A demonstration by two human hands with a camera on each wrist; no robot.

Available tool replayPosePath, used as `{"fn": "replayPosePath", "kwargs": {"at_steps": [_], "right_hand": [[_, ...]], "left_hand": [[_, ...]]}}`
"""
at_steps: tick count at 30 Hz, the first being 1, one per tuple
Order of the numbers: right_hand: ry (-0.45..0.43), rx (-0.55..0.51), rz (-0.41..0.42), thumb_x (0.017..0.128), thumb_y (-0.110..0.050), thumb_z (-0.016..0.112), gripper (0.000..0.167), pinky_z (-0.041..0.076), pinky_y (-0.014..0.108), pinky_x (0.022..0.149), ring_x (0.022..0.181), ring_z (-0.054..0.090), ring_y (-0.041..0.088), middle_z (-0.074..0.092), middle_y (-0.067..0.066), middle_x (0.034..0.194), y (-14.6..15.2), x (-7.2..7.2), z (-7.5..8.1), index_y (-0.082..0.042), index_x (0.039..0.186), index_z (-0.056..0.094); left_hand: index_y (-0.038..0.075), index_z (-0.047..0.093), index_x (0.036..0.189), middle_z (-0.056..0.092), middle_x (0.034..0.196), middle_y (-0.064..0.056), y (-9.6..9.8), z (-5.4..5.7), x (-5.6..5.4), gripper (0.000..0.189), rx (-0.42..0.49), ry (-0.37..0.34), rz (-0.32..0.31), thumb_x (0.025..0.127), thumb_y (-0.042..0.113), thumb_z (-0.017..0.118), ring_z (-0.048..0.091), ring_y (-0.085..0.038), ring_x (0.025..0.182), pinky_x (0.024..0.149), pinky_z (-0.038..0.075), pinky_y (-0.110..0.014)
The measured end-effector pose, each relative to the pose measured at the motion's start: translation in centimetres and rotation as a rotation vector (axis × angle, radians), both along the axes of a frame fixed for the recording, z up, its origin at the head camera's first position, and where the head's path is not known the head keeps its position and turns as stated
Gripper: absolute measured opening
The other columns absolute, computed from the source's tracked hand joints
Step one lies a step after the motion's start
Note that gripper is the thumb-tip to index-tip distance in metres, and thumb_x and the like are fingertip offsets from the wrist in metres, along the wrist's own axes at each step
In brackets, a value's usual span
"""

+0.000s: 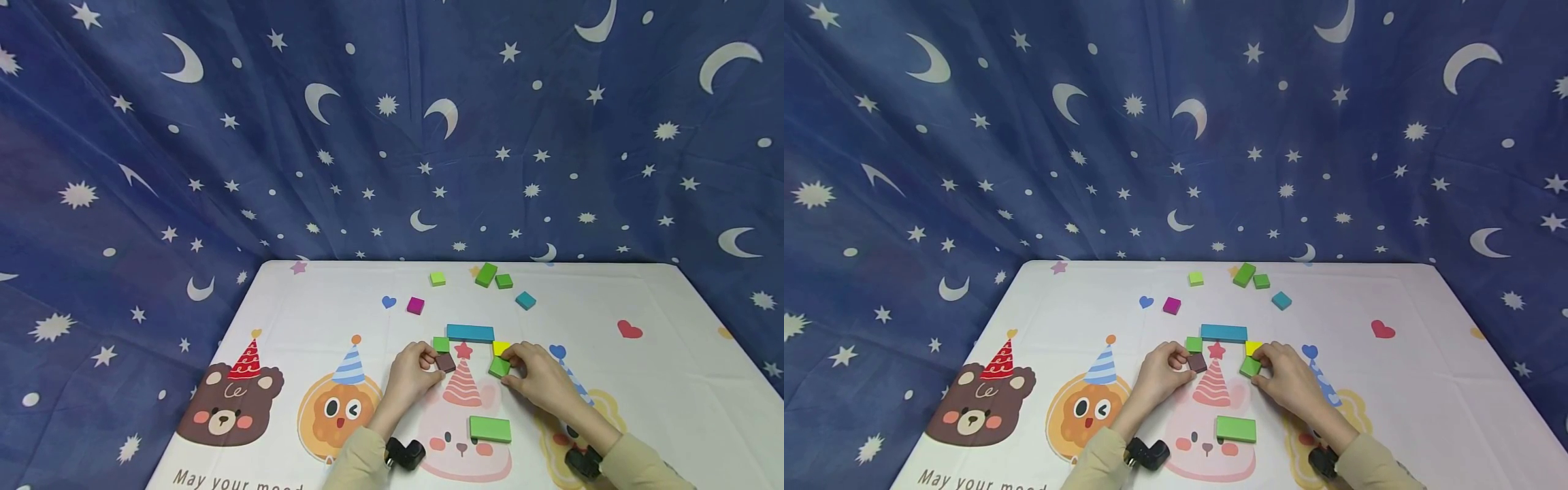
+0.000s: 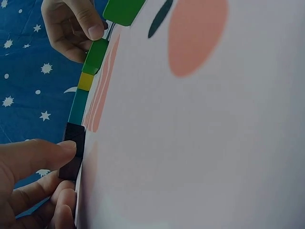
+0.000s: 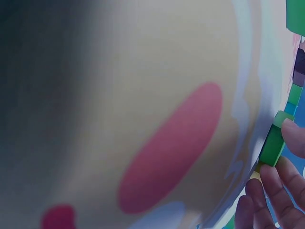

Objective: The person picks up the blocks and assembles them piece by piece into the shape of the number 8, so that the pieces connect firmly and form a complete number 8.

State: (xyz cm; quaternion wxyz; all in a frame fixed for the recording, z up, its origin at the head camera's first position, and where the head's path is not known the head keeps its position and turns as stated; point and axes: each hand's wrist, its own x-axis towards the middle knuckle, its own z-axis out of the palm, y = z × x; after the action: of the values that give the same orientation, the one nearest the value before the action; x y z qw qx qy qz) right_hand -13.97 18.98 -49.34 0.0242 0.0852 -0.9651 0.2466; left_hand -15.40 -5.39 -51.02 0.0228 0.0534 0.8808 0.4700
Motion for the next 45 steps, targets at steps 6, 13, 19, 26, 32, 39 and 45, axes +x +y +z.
{"fn": "replayPosePath", "kwargs": {"at_steps": [6, 13, 19, 26, 32, 39, 45], "right_hand": [[0.006, 0.002, 0.002, 0.070, -0.019, 0.084, 0.034, 0.044, 0.033, 0.073, 0.082, 0.050, 0.014, 0.059, -0.002, 0.086, 0.0, -0.1, -0.2, -0.011, 0.099, 0.067], [-0.022, -0.017, 0.002, 0.072, -0.018, 0.083, 0.034, 0.045, 0.034, 0.074, 0.083, 0.051, 0.014, 0.060, -0.002, 0.088, 0.0, -0.2, -0.3, -0.011, 0.101, 0.068], [-0.042, -0.026, 0.006, 0.072, -0.018, 0.083, 0.032, 0.045, 0.034, 0.074, 0.082, 0.051, 0.015, 0.060, -0.002, 0.088, -0.1, -0.3, -0.3, -0.011, 0.100, 0.068], [-0.050, -0.027, -0.001, 0.073, -0.018, 0.082, 0.032, 0.043, 0.032, 0.073, 0.082, 0.049, 0.015, 0.059, -0.002, 0.088, -0.2, -0.3, -0.2, -0.011, 0.100, 0.068], [-0.038, -0.027, 0.000, 0.072, -0.017, 0.083, 0.031, 0.043, 0.032, 0.072, 0.081, 0.049, 0.015, 0.059, -0.001, 0.086, 0.0, -0.3, -0.2, -0.010, 0.098, 0.068], [-0.050, -0.021, -0.007, 0.072, -0.018, 0.083, 0.032, 0.042, 0.031, 0.073, 0.081, 0.048, 0.016, 0.058, -0.001, 0.086, 0.0, -0.4, -0.3, -0.011, 0.099, 0.067], [-0.054, -0.029, -0.001, 0.072, -0.017, 0.083, 0.031, 0.041, 0.031, 0.071, 0.080, 0.048, 0.016, 0.058, -0.001, 0.085, 0.1, -0.3, -0.1, -0.011, 0.098, 0.067]], "left_hand": [[0.006, 0.065, 0.091, 0.058, 0.081, -0.002, 0.0, -0.1, 0.0, 0.028, -0.002, -0.001, -0.007, 0.069, 0.009, 0.081, 0.044, -0.003, 0.068, 0.063, 0.037, -0.018], [0.005, 0.066, 0.093, 0.061, 0.083, -0.004, -0.3, 0.0, 0.1, 0.029, 0.028, -0.029, 0.008, 0.068, 0.006, 0.081, 0.049, -0.006, 0.070, 0.064, 0.041, -0.019], [0.004, 0.066, 0.091, 0.065, 0.080, -0.005, -1.0, 0.3, 0.4, 0.026, 0.059, -0.037, 0.050, 0.069, 0.004, 0.079, 0.052, -0.005, 0.067, 0.063, 0.045, -0.019], [0.004, 0.067, 0.090, 0.066, 0.080, -0.008, -1.7, 0.7, 1.4, 0.024, 0.065, -0.026, 0.060, 0.071, 0.009, 0.080, 0.051, -0.005, 0.066, 0.062, 0.044, -0.019], [0.005, 0.067, 0.091, 0.066, 0.083, -0.007, -1.5, 0.8, 2.6, 0.022, 0.094, -0.028, 0.043, 0.073, 0.009, 0.079, 0.054, -0.006, 0.069, 0.064, 0.045, -0.017], [0.002, 0.068, 0.091, 0.067, 0.084, -0.010, -0.3, 0.9, 4.3, 0.021, 0.156, -0.001, -0.029, 0.072, 0.004, 0.077, 0.061, -0.013, 0.072, 0.065, 0.048, -0.016], [0.002, 0.069, 0.094, 0.069, 0.086, -0.011, 0.9, 0.9, 5.7, 0.022, 0.217, -0.020, -0.088, 0.073, 0.005, 0.077, 0.062, -0.013, 0.074, 0.065, 0.047, -0.014]]}}
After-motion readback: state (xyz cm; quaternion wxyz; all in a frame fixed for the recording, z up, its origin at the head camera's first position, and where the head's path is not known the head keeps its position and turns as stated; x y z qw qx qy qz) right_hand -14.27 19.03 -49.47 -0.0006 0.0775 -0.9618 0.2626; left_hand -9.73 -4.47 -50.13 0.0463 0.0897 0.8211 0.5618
